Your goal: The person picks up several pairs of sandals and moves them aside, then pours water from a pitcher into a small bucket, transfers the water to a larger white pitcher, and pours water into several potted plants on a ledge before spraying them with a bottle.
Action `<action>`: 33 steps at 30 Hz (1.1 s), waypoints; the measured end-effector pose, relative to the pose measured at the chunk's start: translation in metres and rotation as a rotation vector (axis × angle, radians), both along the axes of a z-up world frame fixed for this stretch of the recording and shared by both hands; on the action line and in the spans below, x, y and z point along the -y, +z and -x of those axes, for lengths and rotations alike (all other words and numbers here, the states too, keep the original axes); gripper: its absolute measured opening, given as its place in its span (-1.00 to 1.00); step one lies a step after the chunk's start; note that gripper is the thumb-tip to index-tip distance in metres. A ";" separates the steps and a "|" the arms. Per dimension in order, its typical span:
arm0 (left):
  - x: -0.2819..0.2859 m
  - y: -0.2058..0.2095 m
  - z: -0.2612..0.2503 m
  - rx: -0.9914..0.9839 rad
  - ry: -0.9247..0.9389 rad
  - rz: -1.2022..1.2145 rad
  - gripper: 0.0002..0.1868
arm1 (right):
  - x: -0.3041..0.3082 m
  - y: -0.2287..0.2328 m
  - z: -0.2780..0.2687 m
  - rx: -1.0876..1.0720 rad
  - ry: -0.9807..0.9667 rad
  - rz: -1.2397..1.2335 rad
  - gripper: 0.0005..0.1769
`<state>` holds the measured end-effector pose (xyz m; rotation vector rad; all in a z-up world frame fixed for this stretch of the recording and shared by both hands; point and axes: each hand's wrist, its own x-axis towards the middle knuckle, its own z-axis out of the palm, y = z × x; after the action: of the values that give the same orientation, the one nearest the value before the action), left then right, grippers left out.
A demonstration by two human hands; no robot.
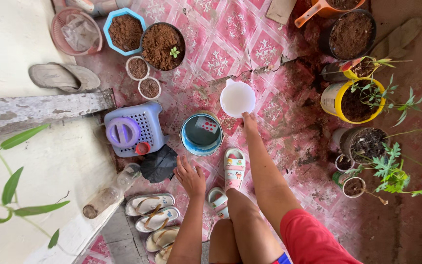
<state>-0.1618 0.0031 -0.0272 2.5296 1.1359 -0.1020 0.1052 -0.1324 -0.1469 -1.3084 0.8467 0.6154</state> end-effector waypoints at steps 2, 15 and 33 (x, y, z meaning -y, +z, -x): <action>0.003 0.011 0.004 0.031 -0.004 -0.017 -0.27 | 0.011 0.014 0.002 -0.010 0.058 0.008 -0.81; -0.019 0.153 0.012 0.362 0.113 0.258 -0.30 | 0.080 0.208 0.071 0.107 0.405 -0.030 -0.78; 0.005 0.456 0.006 0.852 0.171 1.220 -0.14 | 0.104 0.591 0.149 0.127 0.810 -0.083 -0.72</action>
<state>-0.1678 -0.0021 0.4292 1.1581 0.5896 0.2404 -0.0435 -0.2361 0.4438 -1.5827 0.1499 1.1658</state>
